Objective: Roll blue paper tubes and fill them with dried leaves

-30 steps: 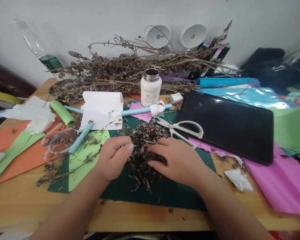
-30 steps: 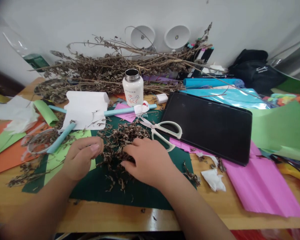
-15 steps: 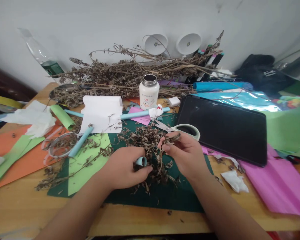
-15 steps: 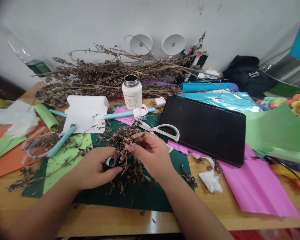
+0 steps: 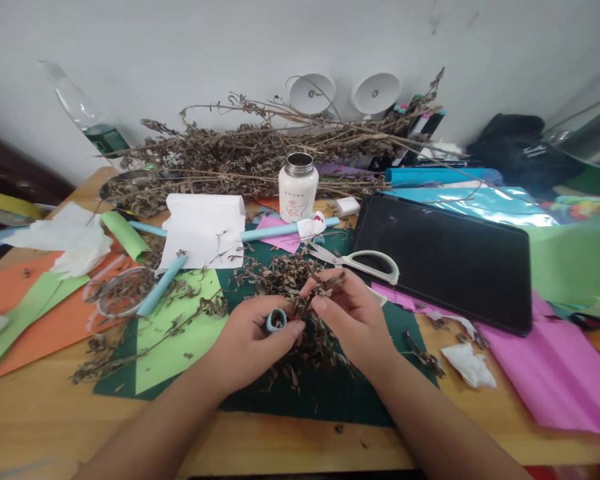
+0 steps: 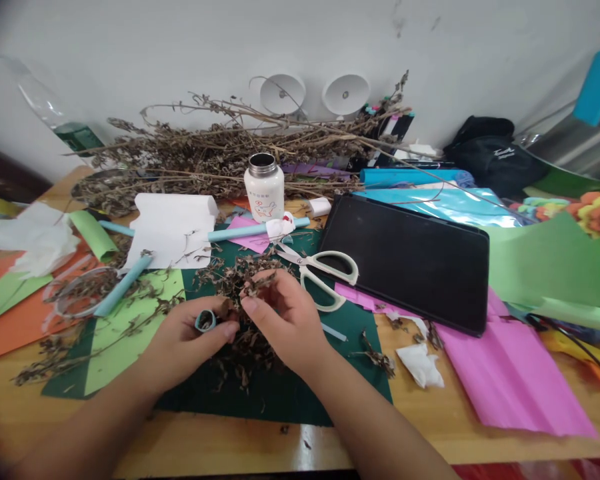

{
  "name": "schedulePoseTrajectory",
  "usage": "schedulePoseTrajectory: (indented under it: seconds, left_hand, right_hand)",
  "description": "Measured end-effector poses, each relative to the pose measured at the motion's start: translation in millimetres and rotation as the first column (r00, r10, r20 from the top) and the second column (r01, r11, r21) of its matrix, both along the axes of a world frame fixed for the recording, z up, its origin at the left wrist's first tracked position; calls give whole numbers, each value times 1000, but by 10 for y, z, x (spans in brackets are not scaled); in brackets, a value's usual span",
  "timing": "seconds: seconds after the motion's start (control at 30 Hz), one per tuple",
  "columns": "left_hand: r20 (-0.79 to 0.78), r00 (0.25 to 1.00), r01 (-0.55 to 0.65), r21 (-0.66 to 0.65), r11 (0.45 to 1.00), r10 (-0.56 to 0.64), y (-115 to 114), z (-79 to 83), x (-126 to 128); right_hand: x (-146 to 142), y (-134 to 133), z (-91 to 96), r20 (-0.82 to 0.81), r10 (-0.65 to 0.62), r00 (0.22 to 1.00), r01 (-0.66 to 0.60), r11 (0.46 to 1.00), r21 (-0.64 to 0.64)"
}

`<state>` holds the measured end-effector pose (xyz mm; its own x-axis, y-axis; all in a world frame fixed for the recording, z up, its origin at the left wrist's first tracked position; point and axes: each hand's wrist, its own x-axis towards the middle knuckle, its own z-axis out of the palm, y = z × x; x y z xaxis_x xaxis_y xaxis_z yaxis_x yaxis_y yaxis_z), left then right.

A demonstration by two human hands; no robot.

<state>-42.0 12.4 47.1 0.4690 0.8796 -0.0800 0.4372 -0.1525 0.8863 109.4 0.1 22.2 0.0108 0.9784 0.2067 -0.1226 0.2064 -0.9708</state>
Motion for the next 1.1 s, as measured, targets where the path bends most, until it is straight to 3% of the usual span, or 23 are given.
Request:
schedulePoseTrajectory:
  seconds: [0.1,0.23,0.43,0.6,0.73,0.83,0.9,0.97,1.1]
  left_hand:
    - [123,991,-36,-100,994,48,-4,-6,-3]
    - [173,983,-55,-89,995,69,-1,-5,-11]
    - [63,997,-36,-27,999,37,-11,35,2]
    - [205,979,45,-199,979,-3,11,-32,2]
    - [320,947,130,-309,942,-26,18,-76,-10]
    - [299,954,133,-334,933,-29,13,-69,-15]
    - [261,964,139,-339,931,-48,11,-54,-11]
    - [218,974,145,-358,922,-68,13,-40,-5]
    - [195,977,153,-384,910,-83,14,-17,-3]
  right_hand:
    - [28,42,-65,-141,200,970,-205,979,-20]
    - [44,62,-89,20,430,902,-429,902,-54]
    - [-61,8,-25,8,271,963,-271,962,13]
    - [-86,-8,10,-71,210,975,-211,977,-7]
    - [-46,-6,75,70,176,982,-178,984,29]
    - [11,-25,156,207,294,933,-290,956,-48]
    - [42,-39,198,161,441,883,-420,895,-150]
    - [55,-45,214,85,495,865,-472,858,-200]
    - [34,-43,198,104,394,913,-380,915,-134]
